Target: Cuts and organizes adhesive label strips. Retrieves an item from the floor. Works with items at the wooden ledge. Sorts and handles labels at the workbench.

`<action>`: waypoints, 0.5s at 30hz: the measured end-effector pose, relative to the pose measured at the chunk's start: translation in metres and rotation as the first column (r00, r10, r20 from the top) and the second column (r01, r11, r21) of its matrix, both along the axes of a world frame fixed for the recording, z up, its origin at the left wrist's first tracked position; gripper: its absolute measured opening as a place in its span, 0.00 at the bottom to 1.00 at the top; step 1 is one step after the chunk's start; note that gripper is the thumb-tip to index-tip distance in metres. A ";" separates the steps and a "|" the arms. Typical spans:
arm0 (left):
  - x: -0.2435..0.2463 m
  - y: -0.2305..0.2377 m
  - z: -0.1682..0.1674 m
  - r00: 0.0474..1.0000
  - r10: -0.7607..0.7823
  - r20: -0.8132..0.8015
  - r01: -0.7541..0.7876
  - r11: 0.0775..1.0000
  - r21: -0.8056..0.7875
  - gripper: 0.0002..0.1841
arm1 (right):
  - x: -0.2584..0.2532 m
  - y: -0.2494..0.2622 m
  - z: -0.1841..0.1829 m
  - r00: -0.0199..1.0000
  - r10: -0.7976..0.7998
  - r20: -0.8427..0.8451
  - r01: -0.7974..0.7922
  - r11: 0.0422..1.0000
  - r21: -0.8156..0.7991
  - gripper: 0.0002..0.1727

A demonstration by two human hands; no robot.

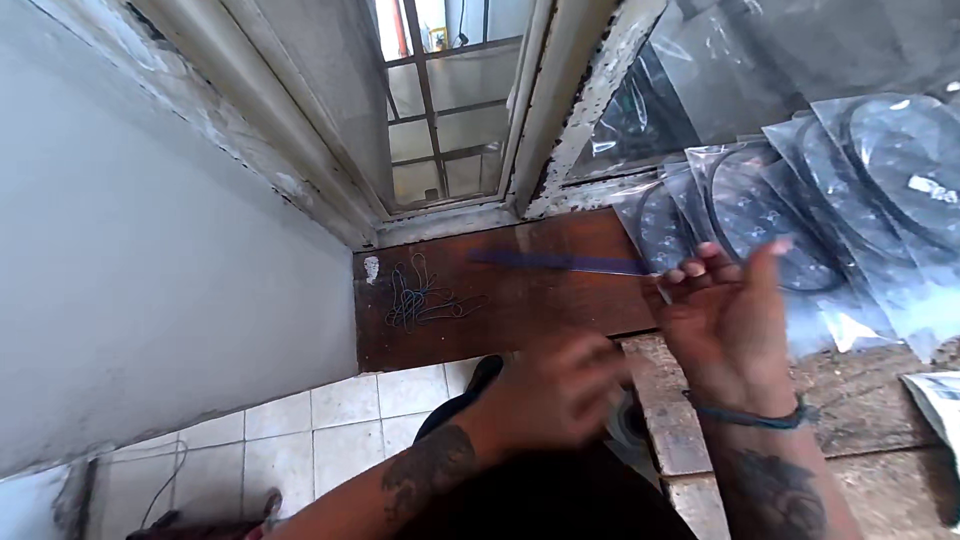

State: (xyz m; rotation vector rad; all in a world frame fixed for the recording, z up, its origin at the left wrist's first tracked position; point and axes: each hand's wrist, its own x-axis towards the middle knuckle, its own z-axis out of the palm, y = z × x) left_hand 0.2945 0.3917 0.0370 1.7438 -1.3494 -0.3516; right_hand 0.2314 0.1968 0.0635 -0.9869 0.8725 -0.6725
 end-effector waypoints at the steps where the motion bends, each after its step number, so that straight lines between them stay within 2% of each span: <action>1: 0.018 0.015 -0.013 0.972 0.232 0.033 -0.234 0.965 0.116 0.16 | 0.000 0.000 -0.010 0.999 0.053 0.006 -0.052 0.999 -0.013 0.27; 2: 0.040 0.031 -0.030 0.889 0.447 0.095 -0.457 0.862 0.222 0.18 | -0.002 0.004 -0.020 0.994 0.108 -0.032 -0.111 0.987 -0.117 0.25; 3: 0.060 0.048 -0.048 0.784 0.607 0.132 -0.614 0.725 0.312 0.27 | -0.005 0.011 -0.028 0.982 0.162 -0.102 -0.182 0.954 -0.237 0.24; 5: 0.081 0.068 -0.081 0.623 0.762 0.178 -0.750 0.517 0.413 0.50 | -0.008 0.025 -0.045 0.933 0.252 -0.256 -0.336 0.865 -0.374 0.22; 6: 0.083 0.070 -0.092 0.592 0.781 0.197 -0.769 0.475 0.427 0.54 | -0.007 0.030 -0.056 0.900 0.294 -0.322 -0.413 0.811 -0.413 0.22; 7: 0.082 0.068 -0.099 0.576 0.795 0.189 -0.780 0.467 0.417 0.51 | -0.006 0.034 -0.065 0.869 0.330 -0.367 -0.478 0.752 -0.454 0.20; 9: 0.079 0.066 -0.100 0.569 0.813 0.123 -0.787 0.495 0.367 0.36 | 0.002 0.036 -0.075 0.831 0.367 -0.418 -0.550 0.656 -0.517 0.15; 12: 0.077 0.075 -0.097 0.566 0.819 0.092 -0.791 0.509 0.338 0.15 | 0.013 0.036 -0.081 0.805 0.407 -0.431 -0.589 0.636 -0.498 0.12; 15: 0.078 0.088 -0.099 0.554 0.832 0.032 -0.810 0.529 0.251 0.09 | 0.017 0.036 -0.090 0.760 0.443 -0.475 -0.647 0.582 -0.492 0.12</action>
